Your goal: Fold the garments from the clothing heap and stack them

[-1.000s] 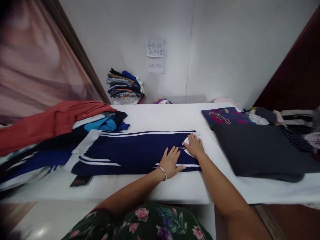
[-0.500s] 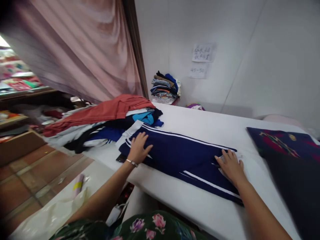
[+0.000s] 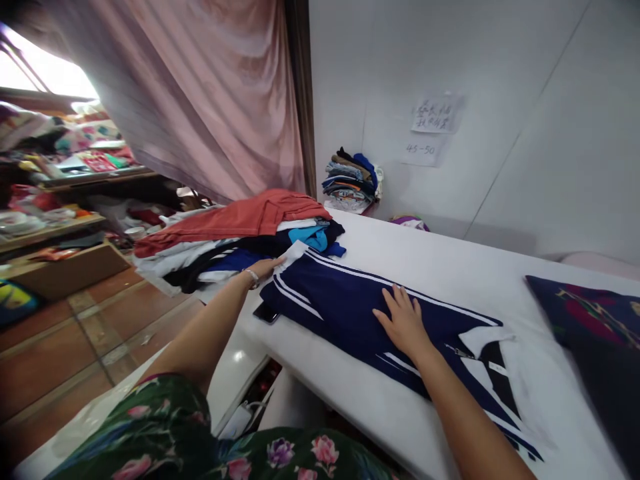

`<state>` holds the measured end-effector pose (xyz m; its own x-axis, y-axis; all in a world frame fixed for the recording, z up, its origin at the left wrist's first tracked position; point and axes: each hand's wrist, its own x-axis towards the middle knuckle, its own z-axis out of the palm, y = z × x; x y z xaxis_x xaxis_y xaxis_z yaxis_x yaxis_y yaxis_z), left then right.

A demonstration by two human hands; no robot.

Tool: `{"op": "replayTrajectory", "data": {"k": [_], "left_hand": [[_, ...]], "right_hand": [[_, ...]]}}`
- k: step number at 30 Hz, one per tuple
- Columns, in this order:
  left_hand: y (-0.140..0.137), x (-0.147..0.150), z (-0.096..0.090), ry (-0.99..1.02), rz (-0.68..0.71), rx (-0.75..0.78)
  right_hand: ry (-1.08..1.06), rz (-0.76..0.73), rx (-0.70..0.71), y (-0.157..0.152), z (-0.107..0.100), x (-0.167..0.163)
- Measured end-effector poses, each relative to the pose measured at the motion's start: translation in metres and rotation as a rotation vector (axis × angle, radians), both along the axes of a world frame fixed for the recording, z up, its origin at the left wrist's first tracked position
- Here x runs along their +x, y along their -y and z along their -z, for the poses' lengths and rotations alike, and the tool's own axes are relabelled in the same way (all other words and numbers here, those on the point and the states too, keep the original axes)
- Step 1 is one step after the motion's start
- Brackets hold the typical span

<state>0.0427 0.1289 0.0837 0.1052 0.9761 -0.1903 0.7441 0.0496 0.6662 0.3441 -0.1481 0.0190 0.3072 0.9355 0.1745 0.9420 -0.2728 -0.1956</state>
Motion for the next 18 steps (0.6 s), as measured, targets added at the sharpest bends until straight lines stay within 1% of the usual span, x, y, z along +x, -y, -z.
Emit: {"op": "replayTrajectory", "data": {"k": [4, 6, 8, 11, 15, 18], "left_hand": [[-0.005, 0.004, 0.001, 0.052, 0.02, -0.054], [-0.008, 0.005, 0.001, 0.054, 0.025, -0.073], [-0.01, 0.008, 0.0, 0.045, 0.029, -0.075], [-0.013, 0.013, -0.005, 0.023, 0.029, -0.046], [-0.013, 0.023, -0.021, 0.011, 0.034, -0.001], [-0.008, 0.032, -0.044, -0.013, 0.072, 0.061]], "right_hand": [[0.004, 0.015, -0.138, -0.002, 0.022, -0.007], [0.025, 0.019, -0.164, -0.002, 0.03, -0.009], [0.039, 0.022, -0.161, -0.001, 0.032, -0.011], [0.031, 0.027, -0.162, 0.0, 0.029, -0.012], [0.015, 0.02, -0.142, 0.0, 0.025, -0.013], [0.007, 0.017, -0.128, 0.0, 0.026, -0.012]]}}
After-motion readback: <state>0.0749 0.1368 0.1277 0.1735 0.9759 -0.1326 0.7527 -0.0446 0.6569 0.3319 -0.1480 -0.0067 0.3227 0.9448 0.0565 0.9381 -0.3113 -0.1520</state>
